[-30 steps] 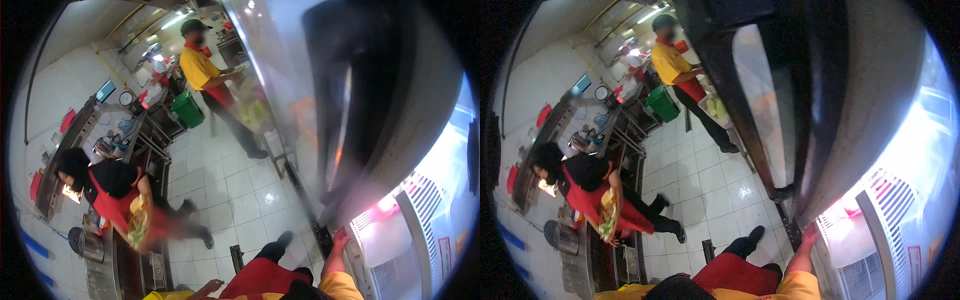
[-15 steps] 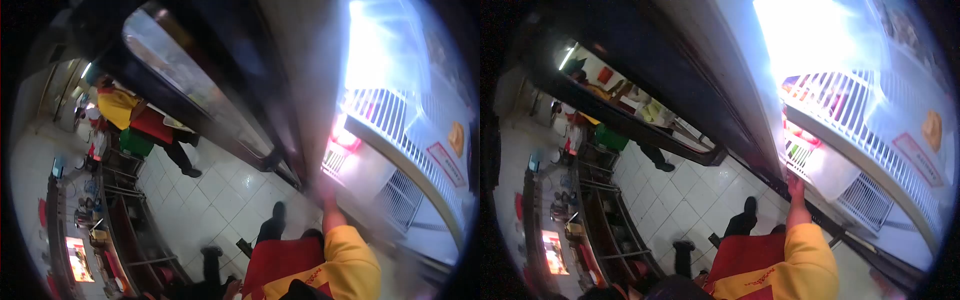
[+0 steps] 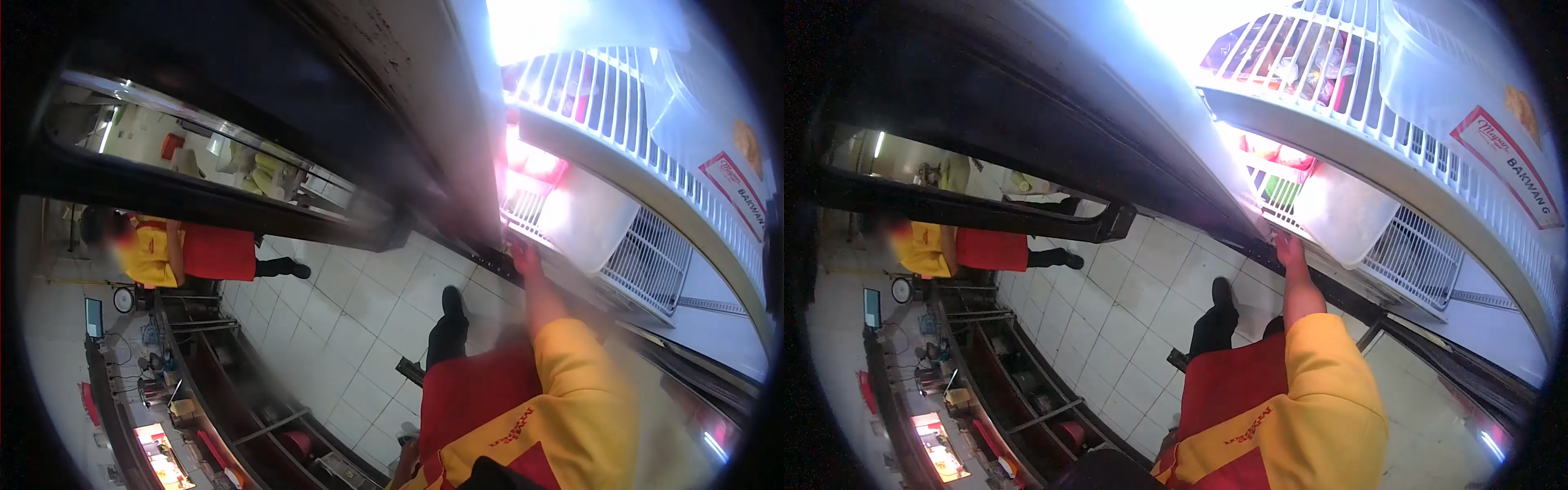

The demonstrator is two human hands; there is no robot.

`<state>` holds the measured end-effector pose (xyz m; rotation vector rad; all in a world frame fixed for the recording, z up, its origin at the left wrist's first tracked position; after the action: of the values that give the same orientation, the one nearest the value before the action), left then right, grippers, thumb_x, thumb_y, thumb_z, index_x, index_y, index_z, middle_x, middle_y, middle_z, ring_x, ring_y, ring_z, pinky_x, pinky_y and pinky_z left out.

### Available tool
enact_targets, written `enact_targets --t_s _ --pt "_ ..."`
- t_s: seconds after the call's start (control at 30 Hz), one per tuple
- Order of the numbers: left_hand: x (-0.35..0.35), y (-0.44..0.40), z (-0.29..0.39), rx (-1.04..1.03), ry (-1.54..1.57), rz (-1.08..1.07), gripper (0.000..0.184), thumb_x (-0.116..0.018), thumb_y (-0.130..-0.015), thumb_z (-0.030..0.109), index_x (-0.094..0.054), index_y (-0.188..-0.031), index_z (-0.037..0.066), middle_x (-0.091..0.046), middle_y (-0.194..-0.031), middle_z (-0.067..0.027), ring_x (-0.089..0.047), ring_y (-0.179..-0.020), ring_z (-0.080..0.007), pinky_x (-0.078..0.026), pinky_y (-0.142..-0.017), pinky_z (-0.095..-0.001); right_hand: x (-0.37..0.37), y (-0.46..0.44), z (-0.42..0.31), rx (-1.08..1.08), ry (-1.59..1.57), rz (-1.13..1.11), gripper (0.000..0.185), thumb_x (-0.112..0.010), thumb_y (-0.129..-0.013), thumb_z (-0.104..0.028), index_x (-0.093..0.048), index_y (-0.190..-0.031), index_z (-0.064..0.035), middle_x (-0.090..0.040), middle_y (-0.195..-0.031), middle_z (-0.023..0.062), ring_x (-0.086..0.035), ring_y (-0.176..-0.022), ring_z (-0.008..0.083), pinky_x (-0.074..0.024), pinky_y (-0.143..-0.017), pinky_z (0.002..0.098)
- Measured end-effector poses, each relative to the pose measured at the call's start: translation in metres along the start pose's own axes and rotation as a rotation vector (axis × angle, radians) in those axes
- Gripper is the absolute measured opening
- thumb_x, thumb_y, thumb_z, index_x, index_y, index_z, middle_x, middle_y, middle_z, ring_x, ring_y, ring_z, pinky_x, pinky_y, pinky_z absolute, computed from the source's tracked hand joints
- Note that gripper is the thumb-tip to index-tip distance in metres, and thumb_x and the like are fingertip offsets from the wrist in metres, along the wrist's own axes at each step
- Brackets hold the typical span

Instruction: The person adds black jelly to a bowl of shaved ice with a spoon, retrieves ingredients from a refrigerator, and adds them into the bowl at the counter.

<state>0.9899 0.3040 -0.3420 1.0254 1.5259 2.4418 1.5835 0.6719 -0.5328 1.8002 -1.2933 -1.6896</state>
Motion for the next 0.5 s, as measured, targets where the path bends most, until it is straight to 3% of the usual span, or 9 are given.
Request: enact_targets --t_s 0.07,0.1,0.17,0.23,0.3,0.37,0.4,0.47,0.5 --pt "0.005 -0.006 0.011 -0.083 0.011 0.029 0.039 -0.049 -0.094 0.035 -0.062 -0.11 0.002 -0.065 -0.095 -0.0092 -0.06 -0.088 -0.0204 -0.047 -0.078 -0.0332 0.006 -0.01 0.008 0.023 0.041 0.035 0.022 -0.052 -0.093 -0.018 -0.055 -0.112 -0.0079 -0.06 -0.113 0.0113 -0.059 -0.101 0.0271 -0.0508 -0.087 0.0412" --pt "0.013 -0.016 0.025 -0.218 -0.022 0.06 0.039 -0.048 -0.094 0.035 -0.062 -0.11 0.002 -0.065 -0.096 -0.0093 -0.06 -0.089 -0.0207 -0.047 -0.079 -0.0333 0.014 -0.013 0.004 0.314 0.576 -0.133 0.024 -0.052 -0.092 -0.016 -0.054 -0.115 -0.0088 -0.059 -0.115 0.0103 -0.059 -0.101 0.0253 -0.0507 -0.085 0.0391" --pt "0.035 -0.01 0.108 -0.555 -0.319 0.124 0.041 -0.05 -0.095 0.036 -0.061 -0.11 0.0 -0.065 -0.098 -0.0092 -0.059 -0.092 -0.0198 -0.046 -0.083 -0.0328 0.012 -0.015 0.004 0.604 1.109 -0.312 0.026 -0.053 -0.092 -0.015 -0.053 -0.117 -0.0098 -0.058 -0.116 0.0092 -0.058 -0.101 0.0236 -0.0505 -0.083 0.037" --pt "0.044 -0.005 0.214 -0.621 0.228 0.133 0.026 -0.048 -0.096 0.014 -0.057 -0.111 -0.005 -0.063 -0.104 -0.0123 -0.058 -0.101 -0.0173 -0.043 -0.093 -0.03 0.0 -0.017 0.007 0.085 0.334 -0.154 0.027 -0.052 -0.092 -0.015 -0.053 -0.119 -0.0092 -0.058 -0.118 0.0082 -0.06 -0.098 0.0214 -0.0503 -0.08 0.033" --pt "0.065 0.066 0.377 -0.872 0.126 0.213 0.027 -0.048 -0.096 0.011 -0.055 -0.117 -0.004 -0.061 -0.11 -0.0123 -0.055 -0.106 -0.0161 -0.042 -0.094 -0.0296 0.01 -0.039 0.008 0.012 0.326 -0.168 0.027 -0.052 -0.093 -0.016 -0.053 -0.119 -0.0095 -0.059 -0.114 0.0077 -0.06 -0.094 0.0207 -0.0507 -0.076 0.032" --pt "0.082 0.114 0.482 -1.218 0.06 0.321 0.04 -0.049 -0.097 0.026 -0.05 -0.124 -0.004 -0.057 -0.119 -0.0148 -0.053 -0.116 -0.0241 -0.038 -0.101 -0.0343 0.022 -0.053 0.004 -0.053 0.324 -0.168 0.026 -0.052 -0.093 -0.017 -0.053 -0.118 -0.0097 -0.059 -0.11 0.0072 -0.061 -0.09 0.0199 -0.0511 -0.073 0.0311" --pt "0.084 0.128 0.523 -1.406 0.325 0.231 0.061 -0.051 -0.092 0.045 -0.042 -0.13 -0.002 -0.048 -0.13 -0.0173 -0.046 -0.122 -0.0285 -0.036 -0.104 -0.043 0.024 -0.056 0.002 -0.103 0.44 -0.148 0.036 -0.057 -0.09 -0.028 -0.048 -0.124 -0.0171 -0.055 -0.116 0.0033 -0.058 -0.09 0.0182 -0.0498 -0.073 0.0296" --pt "0.086 0.183 0.602 -1.725 0.565 0.002 0.076 -0.056 -0.089 0.048 -0.029 -0.136 -0.005 -0.037 -0.139 -0.0202 -0.037 -0.131 -0.0333 -0.032 -0.107 -0.0482 0.02 -0.054 0.0 -0.15 0.56 -0.13 0.049 -0.062 -0.087 -0.04 -0.042 -0.129 -0.0245 -0.05 -0.122 -0.0006 -0.056 -0.09 0.0165 -0.0485 -0.073 0.0281" --pt "0.08 0.202 0.631 -1.858 0.702 -0.095 0.066 -0.055 -0.091 0.04 -0.031 -0.134 -0.005 -0.046 -0.129 -0.0191 -0.047 -0.12 -0.0297 -0.037 -0.102 -0.0431 0.011 -0.047 0.0 -0.126 0.577 -0.036 0.048 -0.062 -0.087 -0.04 -0.043 -0.128 -0.0241 -0.051 -0.118 0.0 -0.055 -0.088 0.0166 -0.0484 -0.07 0.0278"
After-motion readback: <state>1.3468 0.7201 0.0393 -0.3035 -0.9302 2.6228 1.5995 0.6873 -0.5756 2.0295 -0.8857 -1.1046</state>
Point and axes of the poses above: each hand's wrist, its own y-axis away from the middle knuckle, its own x-axis out of the back of the hand, z = x × y, the point moved 1 cm from there along -y, towards the middle knuckle
